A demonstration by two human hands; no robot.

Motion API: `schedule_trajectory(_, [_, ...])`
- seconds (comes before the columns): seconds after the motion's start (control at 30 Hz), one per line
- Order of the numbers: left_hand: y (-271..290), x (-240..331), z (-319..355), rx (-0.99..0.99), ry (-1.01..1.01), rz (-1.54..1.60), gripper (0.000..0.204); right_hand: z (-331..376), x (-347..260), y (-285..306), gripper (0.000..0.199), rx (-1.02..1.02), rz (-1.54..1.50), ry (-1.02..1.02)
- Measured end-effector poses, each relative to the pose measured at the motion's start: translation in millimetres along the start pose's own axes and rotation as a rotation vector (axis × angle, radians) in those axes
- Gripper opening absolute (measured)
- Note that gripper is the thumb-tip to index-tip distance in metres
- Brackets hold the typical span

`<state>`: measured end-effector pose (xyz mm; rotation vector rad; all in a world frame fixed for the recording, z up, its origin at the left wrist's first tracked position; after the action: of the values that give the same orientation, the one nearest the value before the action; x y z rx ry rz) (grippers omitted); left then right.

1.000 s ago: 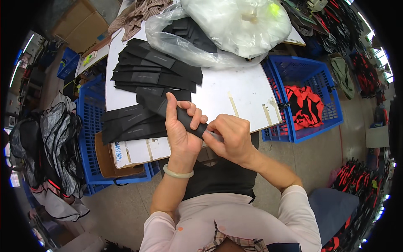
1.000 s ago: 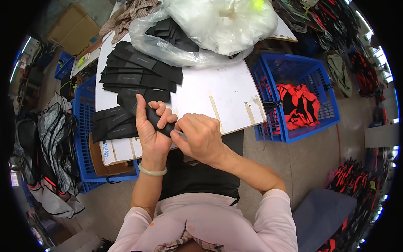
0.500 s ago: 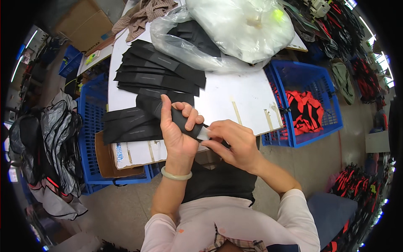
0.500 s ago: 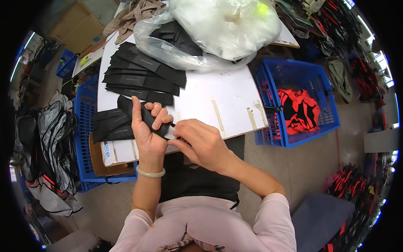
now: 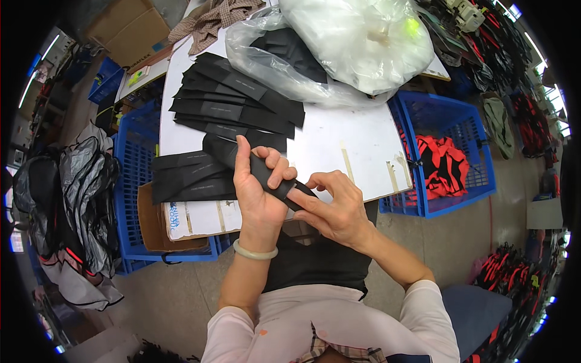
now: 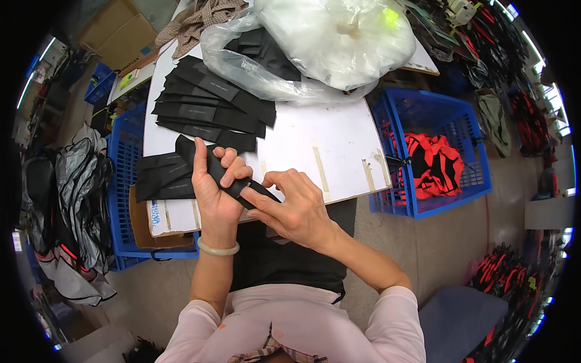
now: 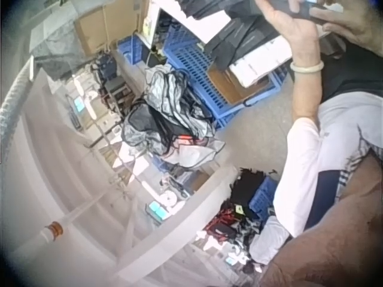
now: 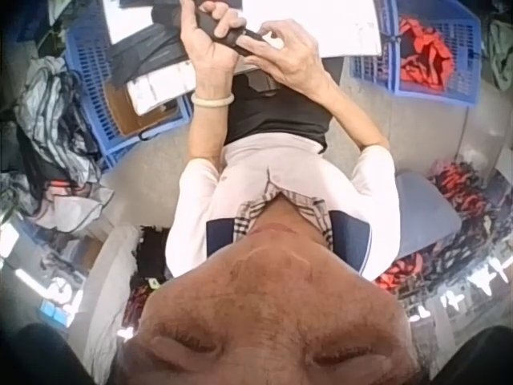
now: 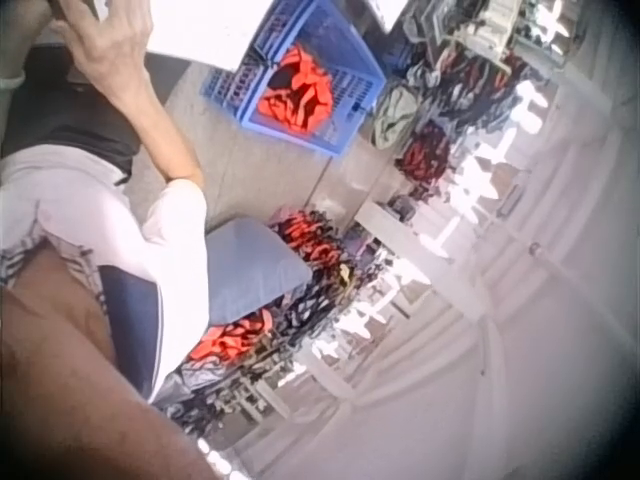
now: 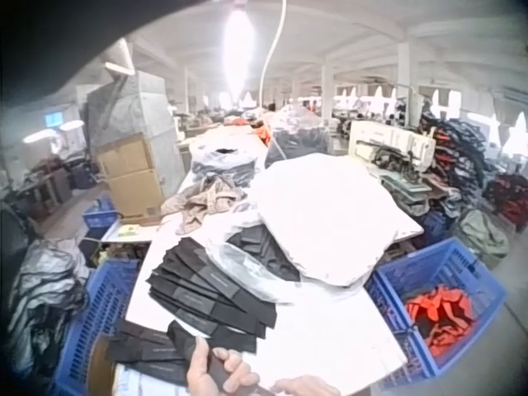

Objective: Applying double-sided adhesive strips to fabric components on a workbench in a manufacturing environment.

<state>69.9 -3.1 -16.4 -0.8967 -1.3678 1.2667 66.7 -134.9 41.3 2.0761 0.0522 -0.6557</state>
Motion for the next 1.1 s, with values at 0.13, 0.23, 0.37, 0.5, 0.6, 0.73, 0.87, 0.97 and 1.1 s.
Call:
schedule_trajectory(0.13, [-0.9,0.5,-0.3,-0.023,-0.006,-0.001,0.044,-0.5,0.9,-2.6,0.033,-0.035,0.022,0.011])
schedule_trajectory(0.23, [-1.6,-0.8,-0.8,-0.032,0.001,-0.001,0.044,-1.3,1.9,-7.2,0.035,-0.089,0.045,0.000])
schedule_trajectory(0.37, [-4.7,-0.5,-1.9,-0.078,-0.001,-0.017,0.042,-3.6,3.7,-13.8,0.037,-0.177,0.069,-0.012])
schedule_trajectory(0.5, [-17.3,4.6,-2.3,-0.233,-0.061,-0.173,0.042,-6.2,6.3,-14.1,0.034,-0.181,0.057,0.006])
schedule_trajectory(0.6, [-40.6,-1.7,4.2,-0.414,-0.141,-0.416,0.038,2.6,14.1,-10.4,0.030,-0.033,-0.045,0.093])
schedule_trajectory(0.73, [-59.6,0.7,11.9,-0.567,-0.204,-0.537,0.038,7.5,14.7,-8.5,0.030,0.017,-0.109,0.152])
schedule_trajectory(0.87, [-69.2,-7.1,27.0,-0.592,-0.201,-0.784,0.023,17.9,21.6,-18.4,0.026,0.010,-0.148,0.193])
schedule_trajectory(0.97, [-63.7,-14.4,34.3,-0.527,-0.198,-0.590,0.019,18.7,20.6,-17.7,0.025,0.038,-0.153,0.209])
schedule_trajectory(1.1, [-77.8,-19.0,37.2,-0.555,-0.232,-0.727,0.026,19.1,22.2,-19.7,0.019,0.065,-0.175,0.185])
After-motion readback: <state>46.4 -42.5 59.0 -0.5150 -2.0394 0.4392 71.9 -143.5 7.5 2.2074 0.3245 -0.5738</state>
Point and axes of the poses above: each hand's wrist, its own z-axis away from the middle knuckle, its own y-axis out of the back of the hand, x = y × z, the point moved 7 cm from there along -z, towards the middle knuckle, and after that the axes turned 15 degrees about -x, right-handed, at the moved point
